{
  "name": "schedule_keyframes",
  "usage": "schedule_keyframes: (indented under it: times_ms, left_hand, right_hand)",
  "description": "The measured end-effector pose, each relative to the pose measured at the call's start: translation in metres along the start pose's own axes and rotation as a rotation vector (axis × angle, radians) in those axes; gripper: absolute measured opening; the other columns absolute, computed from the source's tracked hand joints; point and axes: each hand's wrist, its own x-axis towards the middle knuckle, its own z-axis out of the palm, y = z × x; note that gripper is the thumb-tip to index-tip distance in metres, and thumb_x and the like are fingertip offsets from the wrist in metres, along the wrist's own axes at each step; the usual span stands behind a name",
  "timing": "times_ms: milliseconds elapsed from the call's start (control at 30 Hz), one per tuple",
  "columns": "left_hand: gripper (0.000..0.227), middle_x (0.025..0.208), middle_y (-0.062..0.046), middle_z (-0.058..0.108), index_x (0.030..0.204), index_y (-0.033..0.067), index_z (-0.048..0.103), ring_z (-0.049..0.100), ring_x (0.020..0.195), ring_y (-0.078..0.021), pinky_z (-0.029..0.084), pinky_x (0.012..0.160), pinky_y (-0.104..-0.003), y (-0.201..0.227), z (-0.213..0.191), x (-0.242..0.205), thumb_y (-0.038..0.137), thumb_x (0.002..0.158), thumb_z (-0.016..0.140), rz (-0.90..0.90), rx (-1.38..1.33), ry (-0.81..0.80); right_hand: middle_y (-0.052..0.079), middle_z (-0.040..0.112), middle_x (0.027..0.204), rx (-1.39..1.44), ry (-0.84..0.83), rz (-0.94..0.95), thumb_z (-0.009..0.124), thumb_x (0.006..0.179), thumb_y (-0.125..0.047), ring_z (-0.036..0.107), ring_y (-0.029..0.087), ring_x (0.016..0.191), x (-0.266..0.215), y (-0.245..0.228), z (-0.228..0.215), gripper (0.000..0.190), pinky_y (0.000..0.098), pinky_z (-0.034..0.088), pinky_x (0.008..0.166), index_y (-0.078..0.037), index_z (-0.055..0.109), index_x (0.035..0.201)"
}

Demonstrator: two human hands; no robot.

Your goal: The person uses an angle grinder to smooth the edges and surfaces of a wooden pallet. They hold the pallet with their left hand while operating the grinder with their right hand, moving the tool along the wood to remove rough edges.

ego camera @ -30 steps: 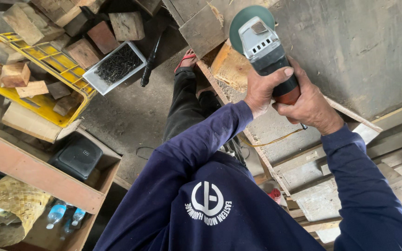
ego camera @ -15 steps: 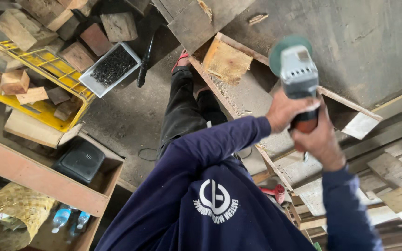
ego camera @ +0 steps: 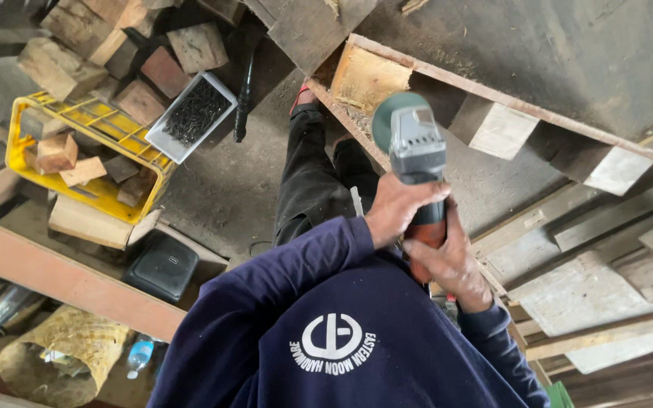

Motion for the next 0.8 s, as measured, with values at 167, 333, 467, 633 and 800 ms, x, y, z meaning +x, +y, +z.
schedule_keyframes:
  times_ms: [167,333,467,633,800]
  left_hand:
    - [0.037,0.098,-0.012,0.070,0.107,-0.0016,0.066,0.069,0.085,-0.0215,0.062,0.081,-0.038,0.008,-0.002,0.012,0.021,0.083,0.080,-0.023,-0.021,-0.006]
    - [0.039,0.100,-0.011,0.068,0.110,-0.0008,0.063,0.069,0.089,-0.0202,0.062,0.084,-0.037,0.008,-0.008,-0.010,0.019,0.080,0.081,-0.006,-0.108,-0.024]
    - [0.036,0.098,-0.011,0.068,0.109,-0.0012,0.066,0.067,0.088,-0.0182,0.058,0.082,-0.034,-0.001,-0.016,-0.017,0.018,0.083,0.081,-0.004,-0.155,-0.004]
    - [0.032,0.097,-0.008,0.069,0.107,-0.0002,0.067,0.066,0.087,-0.0170,0.057,0.081,-0.033,0.009,-0.026,-0.009,0.016,0.083,0.079,0.006,-0.235,0.053]
    - [0.034,0.097,-0.008,0.069,0.107,0.0003,0.067,0.067,0.087,-0.0177,0.057,0.080,-0.034,0.018,-0.038,-0.020,0.019,0.082,0.079,0.052,-0.284,0.073]
  right_hand:
    - [0.018,0.058,0.127,-0.031,0.053,0.108,0.077,0.080,-0.026,0.063,0.024,0.116,0.010,-0.002,-0.003,0.096,0.0381,0.058,0.095,0.001,0.024,0.155]
    - [0.021,0.054,0.131,-0.164,-0.019,0.038,0.078,0.081,-0.025,0.062,0.026,0.121,0.003,-0.001,0.006,0.099,0.0394,0.059,0.098,0.003,0.020,0.156]
    - [0.022,0.056,0.133,-0.241,0.022,0.092,0.078,0.078,-0.023,0.063,0.028,0.121,0.000,0.004,0.012,0.104,0.0402,0.057,0.097,0.002,0.018,0.159]
    - [0.023,0.055,0.138,-0.304,-0.027,0.031,0.078,0.080,-0.021,0.062,0.031,0.125,0.020,-0.011,0.014,0.105,0.0420,0.054,0.100,0.001,0.015,0.161]
    - [0.024,0.055,0.137,-0.414,-0.090,0.048,0.078,0.076,-0.020,0.063,0.032,0.122,0.032,-0.016,0.023,0.108,0.0420,0.056,0.097,-0.004,0.013,0.161]
